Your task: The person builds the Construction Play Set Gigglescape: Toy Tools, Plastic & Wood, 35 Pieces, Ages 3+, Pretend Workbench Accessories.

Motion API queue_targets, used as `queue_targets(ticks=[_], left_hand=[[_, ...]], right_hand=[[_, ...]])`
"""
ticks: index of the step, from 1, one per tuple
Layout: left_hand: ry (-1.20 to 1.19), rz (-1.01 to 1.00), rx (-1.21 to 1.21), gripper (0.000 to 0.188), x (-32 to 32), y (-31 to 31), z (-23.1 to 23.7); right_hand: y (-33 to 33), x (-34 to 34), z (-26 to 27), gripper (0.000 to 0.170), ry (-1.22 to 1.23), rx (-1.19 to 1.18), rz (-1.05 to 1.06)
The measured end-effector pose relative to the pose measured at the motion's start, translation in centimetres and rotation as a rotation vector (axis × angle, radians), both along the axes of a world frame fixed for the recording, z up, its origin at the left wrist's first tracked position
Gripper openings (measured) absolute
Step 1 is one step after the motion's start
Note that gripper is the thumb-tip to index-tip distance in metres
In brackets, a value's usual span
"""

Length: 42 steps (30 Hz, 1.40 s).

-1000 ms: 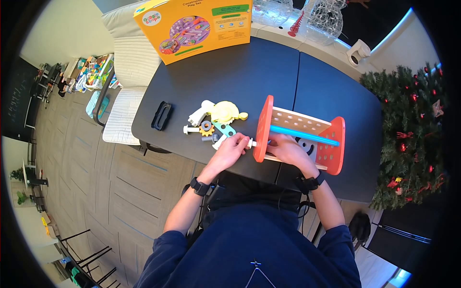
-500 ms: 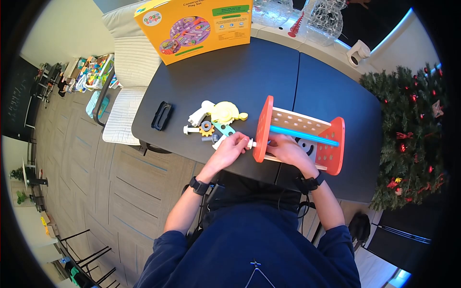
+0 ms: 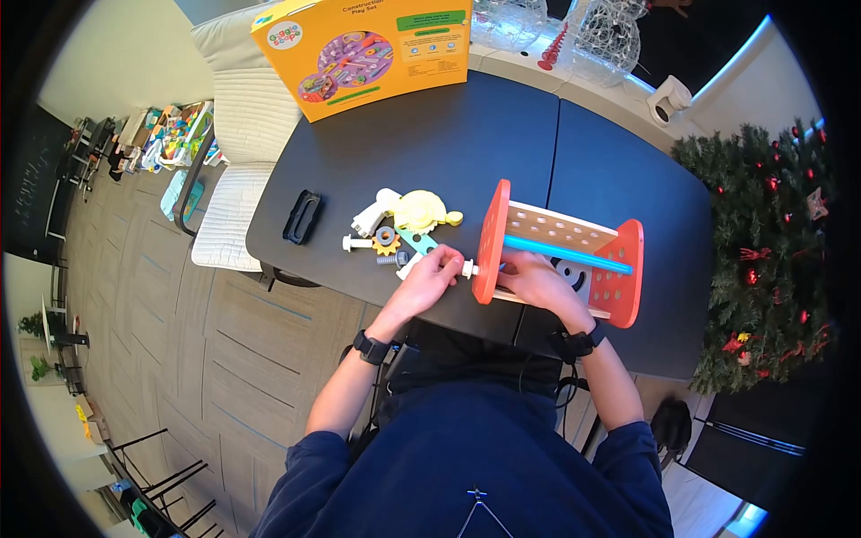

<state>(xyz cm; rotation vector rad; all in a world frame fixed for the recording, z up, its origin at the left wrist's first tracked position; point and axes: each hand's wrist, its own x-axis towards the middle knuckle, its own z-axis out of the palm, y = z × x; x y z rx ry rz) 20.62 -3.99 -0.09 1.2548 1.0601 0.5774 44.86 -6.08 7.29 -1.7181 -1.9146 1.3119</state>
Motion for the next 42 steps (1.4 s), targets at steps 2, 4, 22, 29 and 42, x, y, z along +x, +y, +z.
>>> queue_targets(ticks=[2, 4, 22, 29, 42], left_hand=[[0.064, -0.053, -0.053, 0.021, 0.1, 0.0, 0.3], [-0.006, -0.032, -0.029, 0.020, 0.1, -0.2, 0.0], [0.053, -0.016, 0.088, 0.016, 0.7, -0.7, 2.6], [0.003, 0.095, 0.104, 0.015, 0.9, -1.1, 2.6], [-0.101, 0.040, 0.053, 0.014, 0.8, -0.7, 0.5]], right_hand=[[0.0, 0.0, 0.1, 0.035, -0.007, -0.009, -0.006], [0.0, -0.2, 0.6, 0.035, -0.032, -0.033, -0.011], [0.0, 0.0, 0.1, 0.033, -0.017, 0.004, -0.004], [0.1, -0.1, 0.3, 0.034, -0.031, -0.008, -0.001], [0.1, 0.1, 0.0, 0.034, -0.036, -0.001, 0.002]])
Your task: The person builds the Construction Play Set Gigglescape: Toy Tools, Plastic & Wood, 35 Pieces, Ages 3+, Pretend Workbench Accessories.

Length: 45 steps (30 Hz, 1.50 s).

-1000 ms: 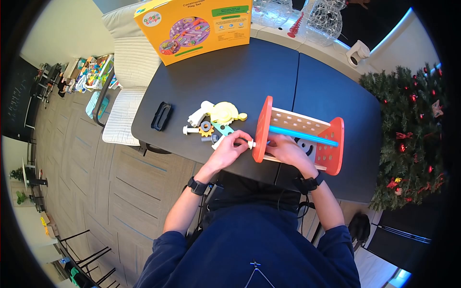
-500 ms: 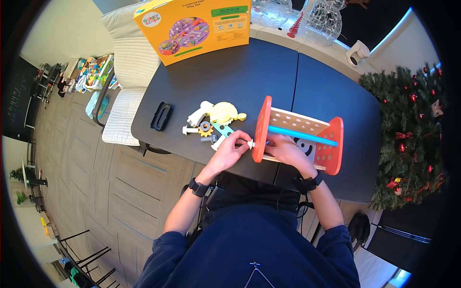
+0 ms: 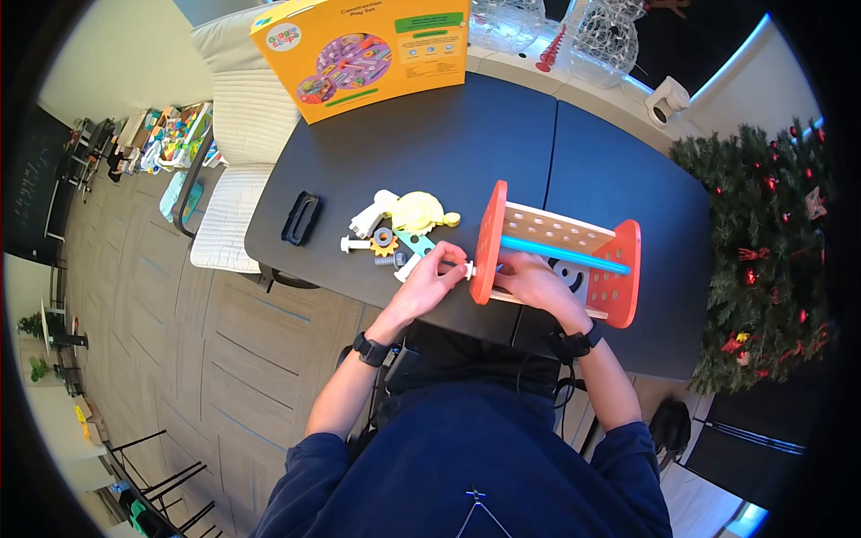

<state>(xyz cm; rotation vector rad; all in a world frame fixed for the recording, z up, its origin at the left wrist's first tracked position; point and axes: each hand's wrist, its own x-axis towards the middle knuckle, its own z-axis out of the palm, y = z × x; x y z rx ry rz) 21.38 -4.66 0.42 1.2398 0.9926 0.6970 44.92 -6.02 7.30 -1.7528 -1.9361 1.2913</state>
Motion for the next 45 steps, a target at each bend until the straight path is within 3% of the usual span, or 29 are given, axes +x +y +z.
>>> queue_targets(ticks=[2, 5, 11, 14, 17, 20, 23, 26, 29, 32, 38, 41, 45], left_hand=[[0.035, 0.023, -0.177, 0.013, 0.2, 0.2, 0.6], [0.112, -0.043, -0.163, 0.015, 0.5, 0.1, 0.0], [0.042, -0.097, 0.133, 0.021, -0.1, 0.1, -0.9], [0.036, 0.084, -0.116, 0.019, 0.4, -0.7, 3.3], [0.134, -0.050, -0.247, 0.018, 0.0, 0.1, 1.6], [0.141, -0.107, -0.110, 0.021, -0.1, 0.0, 0.4], [-0.004, -0.065, 0.068, 0.024, -0.2, -0.4, 0.1], [-0.023, 0.029, -0.006, 0.022, 0.1, -0.5, 0.5], [0.049, -0.011, -0.173, 0.018, 0.1, -0.1, 0.4], [0.073, -0.063, -0.155, 0.018, 0.3, 0.0, -0.2], [0.038, -0.090, 0.134, 0.019, -0.4, 0.0, 0.1], [0.037, 0.056, -0.021, 0.017, 0.1, -0.3, 2.0], [0.168, -0.017, -0.066, 0.016, 0.3, -0.2, 2.3]], right_hand=[[0.0, -0.1, 0.2, 0.034, -0.003, -0.011, -0.010], [0.0, -0.2, 0.8, 0.035, -0.022, -0.021, -0.012], [0.0, 0.1, 0.2, 0.034, -0.006, 0.012, 0.016], [-0.1, 0.1, -0.1, 0.034, 0.009, 0.026, 0.013], [-0.1, 0.0, 0.2, 0.033, 0.005, 0.000, 0.000], [0.0, -0.1, 0.5, 0.033, 0.001, 0.000, 0.007], [-0.1, 0.0, 0.5, 0.033, 0.003, 0.012, 0.020], [-0.1, 0.1, 0.1, 0.034, 0.006, 0.028, 0.028], [-0.1, 0.1, 0.2, 0.034, -0.012, 0.040, 0.029], [0.0, 0.1, 0.5, 0.033, -0.039, 0.036, 0.034], [0.0, 0.4, -0.2, 0.032, -0.040, 0.055, 0.063], [0.0, 0.3, -0.3, 0.032, -0.028, 0.049, 0.054], [0.0, 0.3, -0.2, 0.032, -0.050, 0.035, 0.052]])
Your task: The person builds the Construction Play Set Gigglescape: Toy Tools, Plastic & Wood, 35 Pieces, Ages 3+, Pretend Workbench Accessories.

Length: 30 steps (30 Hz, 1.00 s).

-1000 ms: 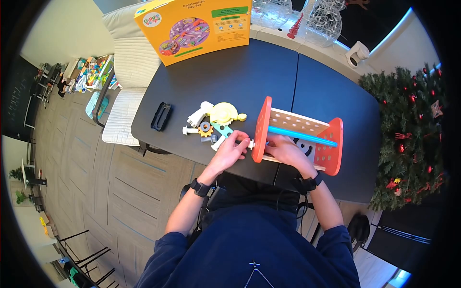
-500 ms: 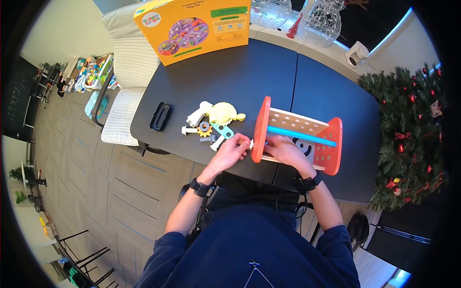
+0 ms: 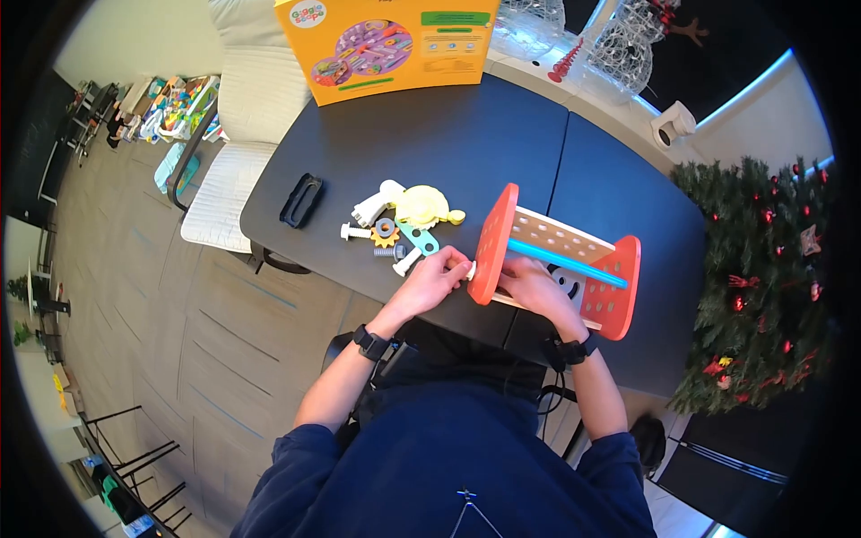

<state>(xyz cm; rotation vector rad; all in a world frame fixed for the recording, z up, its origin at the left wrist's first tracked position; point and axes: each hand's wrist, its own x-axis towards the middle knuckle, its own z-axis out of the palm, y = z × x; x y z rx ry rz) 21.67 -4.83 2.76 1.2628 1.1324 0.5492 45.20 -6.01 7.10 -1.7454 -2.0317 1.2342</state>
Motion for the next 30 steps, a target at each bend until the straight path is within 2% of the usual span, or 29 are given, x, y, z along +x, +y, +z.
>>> queue_targets(ticks=[2, 5, 8, 11, 14, 18, 21, 22, 25, 30], left_hand=[[-0.052, 0.011, 0.072, 0.017, 0.1, -0.1, -0.7], [-0.022, -0.107, 0.199, 0.019, -0.8, 0.3, -1.8], [-0.128, -0.004, 0.198, 0.018, -0.4, -0.1, -1.8], [-0.099, 0.076, -0.006, 0.017, 0.1, 0.0, -0.9], [-0.004, -0.004, -0.012, 0.019, 0.2, 0.0, -1.6], [-0.101, -0.060, 0.141, 0.020, -0.4, -0.1, -1.6], [-0.104, 0.017, 0.068, 0.020, -0.4, -0.1, -1.8], [-0.130, 0.081, 0.111, 0.021, 0.1, -0.2, -1.7], [-0.047, -0.017, -0.049, 0.020, 0.0, 0.1, -1.9], [-0.101, -0.035, 0.086, 0.017, 0.1, 0.0, -2.8]], right_hand=[[0.1, -0.3, 0.5, 0.032, -0.037, -0.024, -0.010], [0.1, -0.7, 1.2, 0.033, -0.070, -0.060, -0.033], [0.1, -0.3, 0.4, 0.033, -0.043, -0.023, -0.029], [0.0, -0.3, 0.3, 0.032, -0.022, -0.027, -0.026], [0.0, -0.1, -0.1, 0.031, -0.010, -0.012, -0.008], [0.0, -0.1, -0.1, 0.031, -0.002, 0.011, 0.009], [-0.1, -0.2, 0.0, 0.030, -0.004, 0.023, 0.008], [-0.1, -0.2, 0.1, 0.030, -0.005, 0.019, 0.008], [-0.1, 0.1, -0.7, 0.030, 0.022, 0.046, 0.022], [-0.1, -0.1, -0.5, 0.031, 0.016, 0.028, 0.024]])
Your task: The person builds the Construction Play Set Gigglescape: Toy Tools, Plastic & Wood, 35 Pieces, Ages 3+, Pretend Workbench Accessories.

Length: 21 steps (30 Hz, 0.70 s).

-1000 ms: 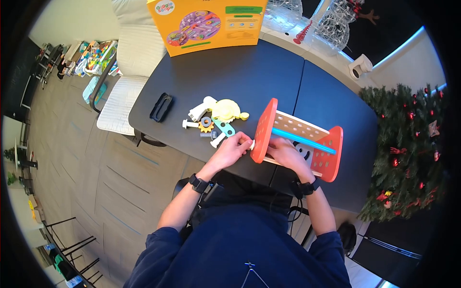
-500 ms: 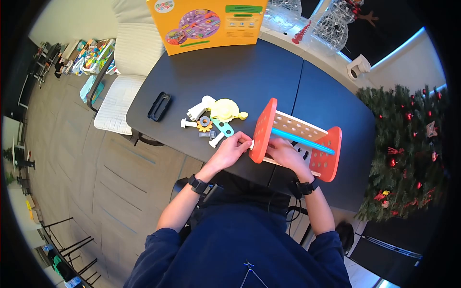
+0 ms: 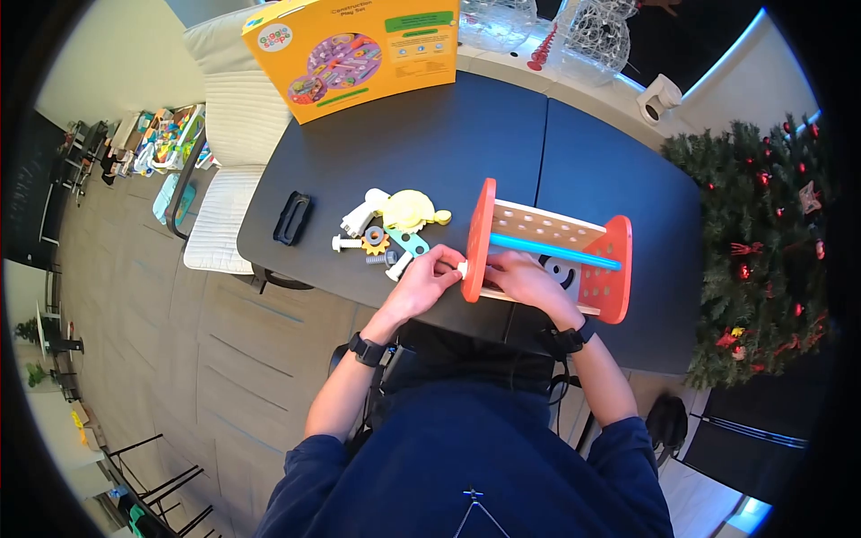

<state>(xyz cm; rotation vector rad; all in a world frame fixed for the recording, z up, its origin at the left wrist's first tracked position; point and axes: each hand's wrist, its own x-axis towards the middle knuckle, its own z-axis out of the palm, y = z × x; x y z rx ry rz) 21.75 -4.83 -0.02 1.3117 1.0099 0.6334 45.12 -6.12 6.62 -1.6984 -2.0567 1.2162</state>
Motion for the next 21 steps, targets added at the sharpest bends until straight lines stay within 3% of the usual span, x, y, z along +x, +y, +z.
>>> queue_targets(ticks=[5, 8, 14, 21], left_hand=[[-0.031, -0.020, -0.026, 0.017, -0.4, -0.1, 1.3], [-0.100, 0.068, -0.125, 0.020, 0.1, 0.0, 0.1], [0.056, -0.041, -0.027, 0.024, -0.3, 0.8, 0.2], [0.086, -0.021, 0.004, 0.021, -0.1, 0.5, 1.8]], right_hand=[[0.2, 0.0, 0.0, 0.031, -0.011, -0.008, 0.007], [0.0, 0.0, -0.1, 0.031, 0.002, 0.006, 0.002], [0.1, 0.0, -0.1, 0.031, -0.001, -0.043, -0.008], [0.3, 0.3, -0.7, 0.034, 0.005, -0.020, 0.002]])
